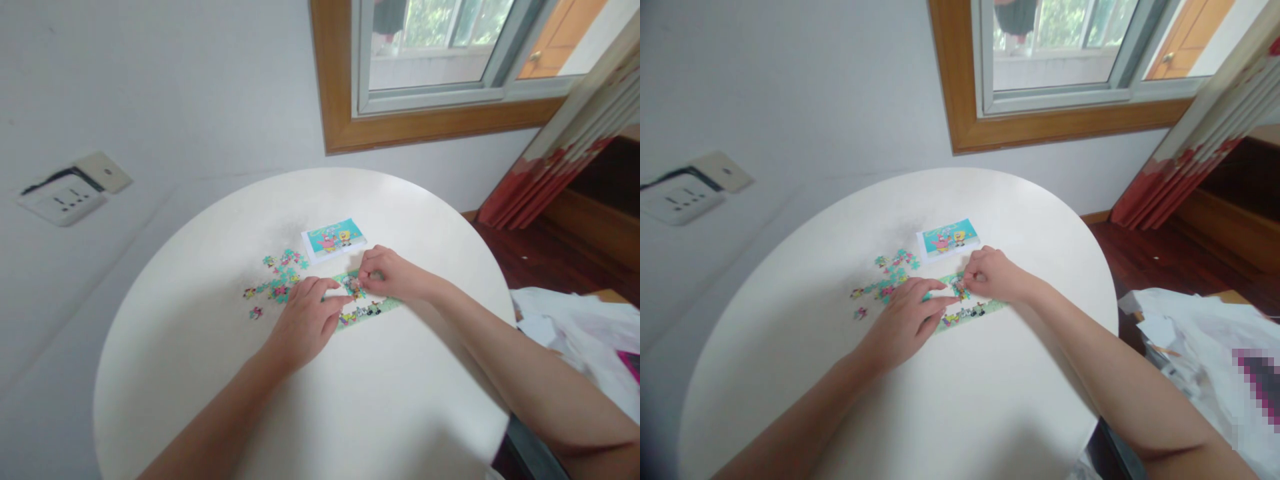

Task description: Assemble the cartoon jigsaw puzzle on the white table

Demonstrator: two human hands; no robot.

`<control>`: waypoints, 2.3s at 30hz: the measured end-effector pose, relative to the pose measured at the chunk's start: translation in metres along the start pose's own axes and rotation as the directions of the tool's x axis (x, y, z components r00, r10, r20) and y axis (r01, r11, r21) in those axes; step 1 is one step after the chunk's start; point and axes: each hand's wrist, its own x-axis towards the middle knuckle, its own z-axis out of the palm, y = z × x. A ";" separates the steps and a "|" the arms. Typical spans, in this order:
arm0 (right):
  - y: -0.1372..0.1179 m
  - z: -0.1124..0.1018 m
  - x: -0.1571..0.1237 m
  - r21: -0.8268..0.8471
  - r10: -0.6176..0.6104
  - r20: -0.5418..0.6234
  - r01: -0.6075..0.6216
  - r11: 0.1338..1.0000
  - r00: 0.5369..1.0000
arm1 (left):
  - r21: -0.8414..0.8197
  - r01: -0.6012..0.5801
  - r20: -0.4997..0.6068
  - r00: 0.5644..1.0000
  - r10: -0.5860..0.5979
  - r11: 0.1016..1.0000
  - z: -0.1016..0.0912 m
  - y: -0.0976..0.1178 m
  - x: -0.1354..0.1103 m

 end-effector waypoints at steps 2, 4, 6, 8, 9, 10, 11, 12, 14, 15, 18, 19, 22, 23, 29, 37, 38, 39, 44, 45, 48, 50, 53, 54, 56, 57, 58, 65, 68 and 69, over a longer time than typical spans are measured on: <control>-0.001 -0.004 -0.001 0.087 -0.040 -0.009 0.041 0.995 0.999 | -0.054 0.014 -0.039 0.999 -0.016 0.998 0.000 0.001 0.001; -0.004 -0.006 -0.001 0.169 -0.076 -0.014 0.077 0.983 0.997 | -0.122 0.039 -0.081 0.996 -0.049 0.992 -0.001 0.002 0.002; -0.010 -0.007 -0.002 0.232 -0.096 -0.014 0.096 0.968 0.995 | -0.183 0.064 -0.111 0.990 -0.086 0.981 -0.002 0.004 0.003; -0.016 -0.005 -0.002 0.270 -0.114 -0.013 0.114 0.956 0.993 | -0.235 0.078 -0.132 0.985 -0.111 0.969 -0.003 0.005 0.005; -0.018 -0.003 -0.001 0.281 -0.128 -0.014 0.127 0.951 0.992 | -0.261 0.078 -0.139 0.983 -0.117 0.962 -0.003 0.006 0.006; -0.020 -0.002 -0.001 0.288 -0.143 -0.017 0.142 0.947 0.990 | -0.286 0.075 -0.140 0.983 -0.120 0.955 -0.002 0.006 0.006; -0.021 0.000 -0.001 0.296 -0.158 -0.023 0.158 0.942 0.987 | -0.310 0.074 -0.143 0.982 -0.123 0.948 -0.002 0.006 0.007; -0.021 0.001 0.000 0.305 -0.173 -0.029 0.174 0.936 0.984 | -0.333 0.075 -0.148 0.980 -0.131 0.940 -0.002 0.005 0.007; -0.020 0.001 0.001 0.324 -0.182 -0.041 0.186 0.928 0.982 | -0.372 0.091 -0.160 0.974 -0.160 0.924 0.000 0.003 0.007; -0.019 0.001 0.001 0.332 -0.182 -0.043 0.186 0.925 0.982 | -0.388 0.104 -0.168 0.969 -0.182 0.916 0.000 0.002 0.007; -0.018 -0.003 0.000 0.351 -0.186 -0.006 0.177 0.919 0.982 | -0.427 0.143 -0.184 0.953 -0.240 0.893 0.000 -0.001 0.007; -0.019 -0.005 -0.001 0.356 -0.190 0.011 0.174 0.918 0.982 | -0.438 0.151 -0.186 0.949 -0.254 0.886 -0.001 -0.002 0.007; -0.022 -0.005 -0.002 0.366 -0.191 0.037 0.165 0.916 0.981 | -0.469 0.160 -0.191 0.942 -0.277 0.868 -0.002 -0.002 0.007; -0.022 -0.004 -0.002 0.369 -0.184 0.029 0.160 0.916 0.983 | -0.476 0.163 -0.191 0.940 -0.282 0.865 -0.002 -0.002 0.007; -0.018 -0.005 -0.001 0.401 -0.116 0.016 0.100 0.910 0.993 | -0.480 0.172 -0.180 0.940 -0.289 0.860 -0.003 -0.002 0.007; -0.017 -0.003 0.001 0.382 -0.087 -0.060 0.104 0.918 0.994 | -0.434 0.118 -0.165 0.964 -0.207 0.893 0.001 0.002 0.006; -0.017 -0.002 0.002 0.384 -0.085 -0.070 0.105 0.918 0.994 | -0.430 0.114 -0.160 0.967 -0.199 0.896 0.001 0.003 0.006; -0.017 0.000 0.002 0.387 -0.082 -0.078 0.106 0.916 0.994 | -0.423 0.114 -0.150 0.969 -0.194 0.899 0.002 0.004 0.006; -0.017 0.007 0.004 0.402 -0.069 -0.120 0.112 0.909 0.990 | -0.388 0.116 -0.116 0.978 -0.173 0.915 0.004 0.004 0.006; -0.018 0.008 0.004 0.404 -0.067 -0.126 0.113 0.908 0.990 | -0.384 0.106 -0.121 0.979 -0.163 0.917 0.004 0.004 0.006; -0.018 0.006 0.004 0.402 -0.046 -0.135 0.097 0.911 0.990 | -0.356 0.077 -0.136 0.982 -0.133 0.931 0.004 0.001 0.005; -0.018 0.002 0.004 0.390 -0.027 -0.141 0.080 0.917 0.990 | -0.305 0.079 -0.132 0.983 -0.124 0.949 0.002 -0.002 0.004; -0.013 -0.004 0.003 0.352 -0.012 -0.134 0.059 0.934 0.991 | -0.199 0.090 -0.125 0.985 -0.116 0.976 -0.001 -0.006 0.003; -0.011 -0.005 0.003 0.336 -0.012 -0.122 0.052 0.941 0.992 | -0.168 0.086 -0.124 0.986 -0.108 0.982 -0.001 -0.007 0.003; -0.006 -0.007 0.003 0.300 -0.022 -0.088 0.048 0.953 0.996 | -0.122 0.068 -0.116 0.990 -0.083 0.990 0.000 -0.007 0.001; -0.003 -0.007 0.002 0.283 -0.031 -0.070 0.050 0.958 0.997 | -0.107 0.057 -0.109 0.992 -0.069 0.993 0.001 -0.007 0.001; 0.000 -0.007 0.002 0.268 -0.039 -0.053 0.052 0.962 0.998 | -0.097 0.047 -0.100 0.993 -0.057 0.994 0.003 -0.006 0.000; 0.011 -0.006 -0.001 0.124 -0.049 0.057 0.042 0.991 0.997 | -0.087 0.005 0.019 1.000 -0.003 0.996 0.009 0.000 -0.002; 0.012 -0.005 -0.002 0.069 -0.049 0.078 0.044 0.997 0.996 | -0.081 -0.003 0.031 1.000 0.006 0.997 0.011 -0.002 -0.003; 0.012 -0.004 -0.002 0.054 -0.046 0.082 0.042 0.998 0.996 | -0.080 -0.004 0.028 1.000 0.006 0.997 0.011 -0.002 -0.003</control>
